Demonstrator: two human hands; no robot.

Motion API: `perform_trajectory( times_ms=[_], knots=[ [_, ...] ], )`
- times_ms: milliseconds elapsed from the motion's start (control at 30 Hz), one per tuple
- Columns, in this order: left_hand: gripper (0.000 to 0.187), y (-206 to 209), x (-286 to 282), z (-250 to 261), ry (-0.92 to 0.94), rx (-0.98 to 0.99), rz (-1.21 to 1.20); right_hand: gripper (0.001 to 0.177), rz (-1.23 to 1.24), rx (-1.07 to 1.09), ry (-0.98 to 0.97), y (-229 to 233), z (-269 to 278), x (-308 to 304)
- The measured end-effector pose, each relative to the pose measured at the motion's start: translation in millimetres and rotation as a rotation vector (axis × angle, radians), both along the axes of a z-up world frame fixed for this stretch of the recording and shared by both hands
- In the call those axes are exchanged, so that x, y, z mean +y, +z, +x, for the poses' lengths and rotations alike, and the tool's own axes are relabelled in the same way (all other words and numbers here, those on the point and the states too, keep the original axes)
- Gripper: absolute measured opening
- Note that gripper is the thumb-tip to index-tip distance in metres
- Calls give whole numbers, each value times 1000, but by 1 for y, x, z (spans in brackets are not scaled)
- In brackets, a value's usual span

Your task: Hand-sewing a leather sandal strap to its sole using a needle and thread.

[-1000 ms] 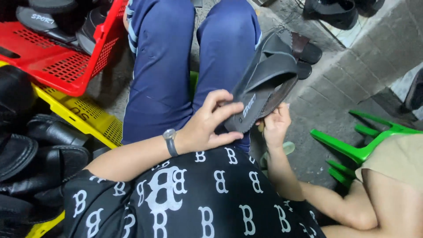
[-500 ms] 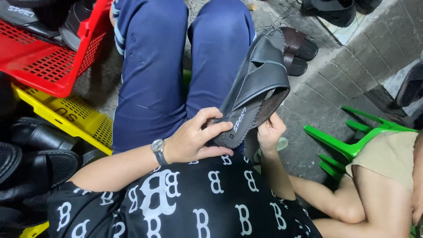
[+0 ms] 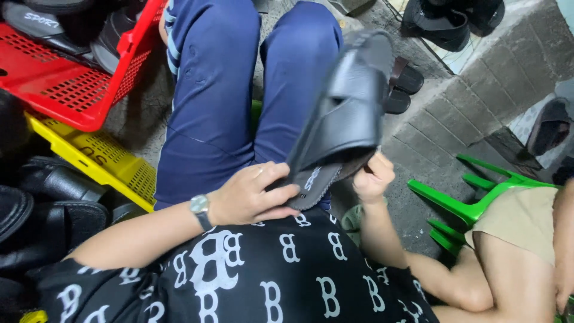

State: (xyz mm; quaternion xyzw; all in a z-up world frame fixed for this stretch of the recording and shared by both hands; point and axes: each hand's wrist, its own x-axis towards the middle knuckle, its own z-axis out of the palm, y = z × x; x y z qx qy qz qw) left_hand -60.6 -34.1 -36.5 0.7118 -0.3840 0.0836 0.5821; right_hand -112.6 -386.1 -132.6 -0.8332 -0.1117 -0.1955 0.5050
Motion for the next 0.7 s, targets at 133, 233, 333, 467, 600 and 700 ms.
perform_trajectory(
  times_ms=[133, 233, 333, 467, 600, 700],
  knots=[
    [41, 6, 35, 6, -4, 48, 189, 16, -230, -116, 268, 126, 75, 106],
    [28, 0, 46, 10, 350, -162, 483, 22, -406, -121, 284, 122, 82, 125],
    [30, -3, 35, 11, 527, -406, 542, 21, -425, -11, 234, 123, 76, 133],
    [12, -29, 22, 11, 475, -424, 543, 22, -379, -2, 161, 125, 67, 138],
    [6, -10, 32, 14, 376, -148, 443, 21, -306, 26, 105, 120, 59, 141],
    [9, 26, 45, 9, 120, 345, 180, 22, -393, 3, 121, 118, 52, 149]
  ],
)
